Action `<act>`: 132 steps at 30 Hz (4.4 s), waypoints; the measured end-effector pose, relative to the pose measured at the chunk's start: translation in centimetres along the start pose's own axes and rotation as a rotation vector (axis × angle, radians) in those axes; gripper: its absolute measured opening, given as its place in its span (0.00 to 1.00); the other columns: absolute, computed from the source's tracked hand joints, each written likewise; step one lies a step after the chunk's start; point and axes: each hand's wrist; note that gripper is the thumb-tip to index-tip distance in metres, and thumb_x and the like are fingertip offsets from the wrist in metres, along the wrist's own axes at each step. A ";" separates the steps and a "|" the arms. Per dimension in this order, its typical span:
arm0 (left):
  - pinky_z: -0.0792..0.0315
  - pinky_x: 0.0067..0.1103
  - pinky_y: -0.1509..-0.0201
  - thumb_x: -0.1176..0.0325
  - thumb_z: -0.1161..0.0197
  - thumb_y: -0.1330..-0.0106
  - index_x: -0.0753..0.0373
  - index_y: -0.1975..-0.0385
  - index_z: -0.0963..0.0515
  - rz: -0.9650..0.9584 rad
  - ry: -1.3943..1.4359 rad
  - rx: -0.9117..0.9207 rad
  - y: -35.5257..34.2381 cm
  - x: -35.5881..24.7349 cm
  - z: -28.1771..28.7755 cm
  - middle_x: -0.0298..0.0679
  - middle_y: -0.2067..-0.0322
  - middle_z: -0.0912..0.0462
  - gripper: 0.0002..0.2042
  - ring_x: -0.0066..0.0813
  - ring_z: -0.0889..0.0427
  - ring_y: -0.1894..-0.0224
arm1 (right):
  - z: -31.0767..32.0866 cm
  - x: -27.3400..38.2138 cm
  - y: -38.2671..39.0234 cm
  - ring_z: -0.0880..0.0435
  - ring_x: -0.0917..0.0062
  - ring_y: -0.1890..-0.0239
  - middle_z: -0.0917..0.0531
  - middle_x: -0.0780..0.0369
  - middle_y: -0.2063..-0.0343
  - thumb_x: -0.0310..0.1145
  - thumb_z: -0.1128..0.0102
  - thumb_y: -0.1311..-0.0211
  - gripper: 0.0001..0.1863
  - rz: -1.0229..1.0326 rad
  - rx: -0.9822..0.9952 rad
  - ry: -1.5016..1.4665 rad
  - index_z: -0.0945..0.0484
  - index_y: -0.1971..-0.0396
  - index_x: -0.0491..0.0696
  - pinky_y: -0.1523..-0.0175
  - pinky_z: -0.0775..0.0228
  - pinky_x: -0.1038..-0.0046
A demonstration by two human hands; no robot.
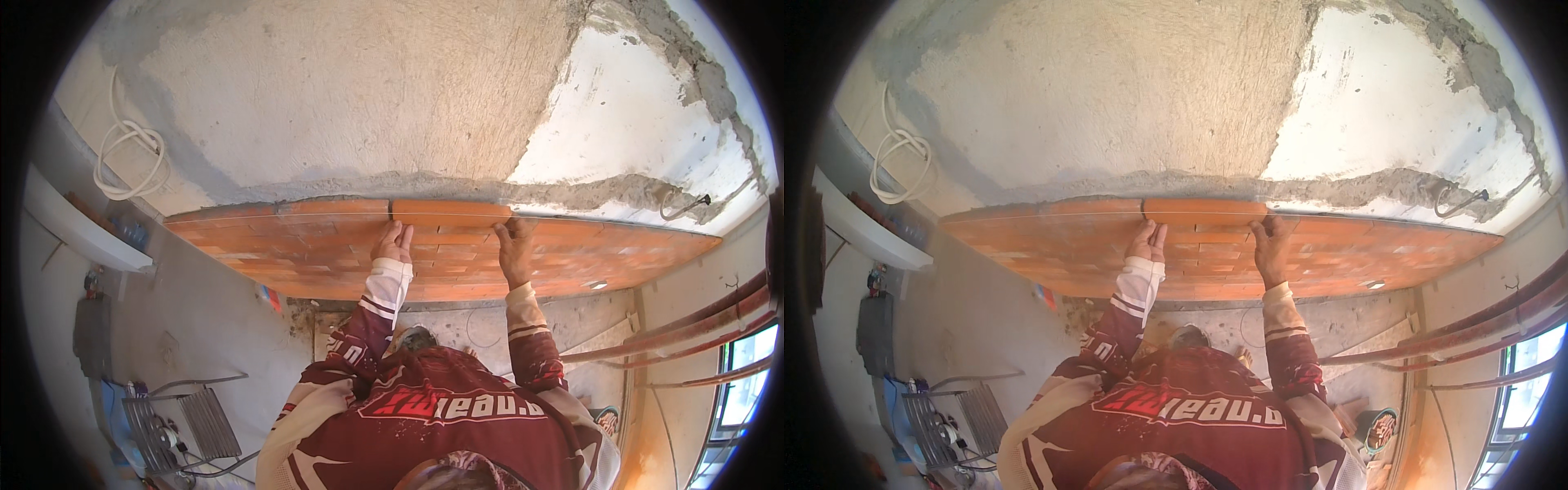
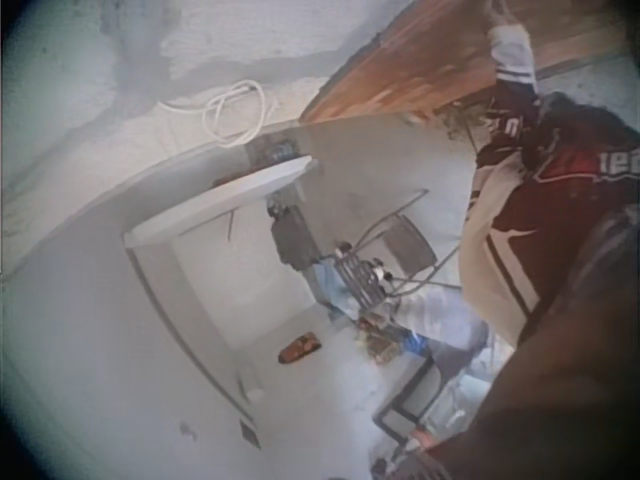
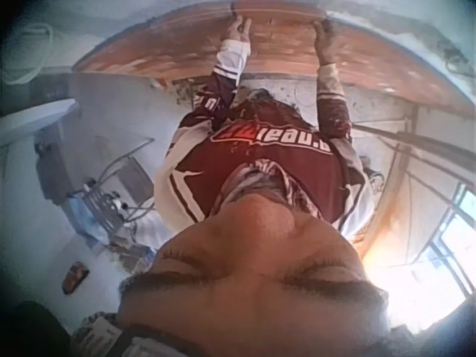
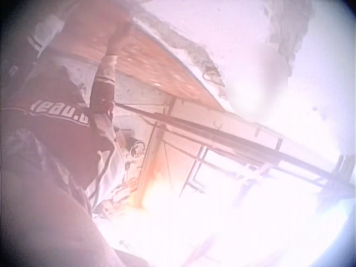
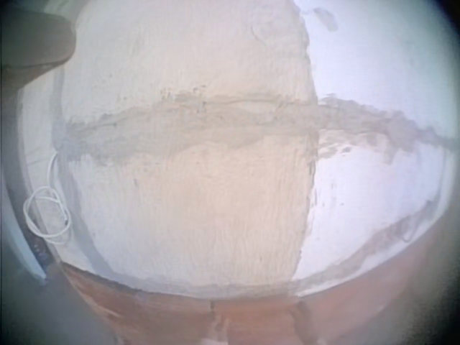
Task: The person applies cement to a wall using a trowel, then places and adjusts terracotta tiles. They use a hammer to tap the tiles into place and occasionally pick up additional tiles from the floor.
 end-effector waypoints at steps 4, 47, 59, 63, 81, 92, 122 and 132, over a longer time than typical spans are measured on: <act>0.23 0.27 0.42 0.77 0.37 0.36 0.71 0.56 0.26 -0.007 -0.017 -0.056 -0.1 -0.1 -0.1 0.42 0.58 0.21 0.11 0.33 0.20 0.54 | -1.2 -0.7 0.0 0.29 0.82 0.73 0.24 0.66 0.73 0.29 0.35 0.41 0.09 0.016 -0.083 -0.084 0.25 0.67 0.42 0.64 0.33 0.77; 0.26 0.24 0.37 0.76 0.38 0.35 0.77 0.53 0.29 -0.037 -0.089 0.015 -1.3 -1.1 0.4 0.48 0.51 0.25 0.15 0.38 0.25 0.46 | -1.9 0.5 -0.2 0.23 0.59 0.59 0.19 0.53 0.65 0.34 0.37 0.44 0.14 0.047 -0.095 0.335 0.21 0.61 0.42 0.53 0.31 0.61; 0.29 0.23 0.34 0.74 0.38 0.34 0.76 0.52 0.28 -0.038 -0.134 0.030 -0.9 -1.4 0.4 0.47 0.50 0.26 0.15 0.37 0.26 0.45 | -2.2 -0.4 -0.4 0.23 0.64 0.65 0.20 0.55 0.71 0.31 0.34 0.46 0.11 0.015 -0.107 0.216 0.22 0.67 0.42 0.59 0.31 0.64; 0.29 0.24 0.34 0.73 0.38 0.34 0.76 0.52 0.28 -0.030 -0.132 0.017 -1.1 -1.4 0.5 0.48 0.50 0.25 0.15 0.37 0.26 0.44 | -2.2 -1.0 -0.4 0.22 0.70 0.69 0.21 0.57 0.73 0.30 0.34 0.46 0.10 0.114 -0.161 0.295 0.23 0.68 0.41 0.63 0.30 0.68; 0.28 0.24 0.35 0.74 0.37 0.35 0.75 0.53 0.28 -0.024 -0.100 0.024 -1.4 -1.4 0.6 0.46 0.51 0.25 0.15 0.37 0.25 0.45 | -2.2 -2.0 -0.4 0.21 0.64 0.62 0.18 0.53 0.66 0.31 0.33 0.46 0.16 -0.026 -0.081 0.107 0.21 0.60 0.40 0.56 0.29 0.66; 0.25 0.28 0.36 0.77 0.37 0.37 0.73 0.53 0.30 -0.001 -0.071 0.011 -1.8 -1.6 0.6 0.46 0.54 0.26 0.14 0.36 0.25 0.47 | -1.9 -0.9 -0.4 0.21 0.60 0.62 0.18 0.50 0.66 0.35 0.36 0.43 0.15 -0.004 -0.064 0.191 0.21 0.63 0.38 0.56 0.29 0.64; 0.24 0.32 0.44 0.69 0.34 0.37 0.65 0.59 0.25 0.166 -0.166 0.026 0.0 -2.5 0.9 0.41 0.59 0.23 0.11 0.35 0.22 0.53 | -0.8 -2.2 1.5 0.20 0.78 0.57 0.20 0.64 0.61 0.35 0.47 0.29 0.10 -0.318 0.094 -0.666 0.27 0.57 0.44 0.49 0.23 0.71; 0.21 0.34 0.51 0.59 0.39 0.32 0.64 0.59 0.25 0.377 -0.348 0.226 3.7 -3.1 4.5 0.42 0.64 0.20 0.14 0.37 0.18 0.59 | 4.0 -3.9 5.4 0.20 0.78 0.60 0.21 0.64 0.62 0.36 0.46 0.30 0.10 -0.446 0.198 -0.727 0.26 0.58 0.45 0.52 0.25 0.72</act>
Point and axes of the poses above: each hand's wrist, its own y-axis away from the middle knuckle, its own z-axis out of the back of the hand, x = y × z
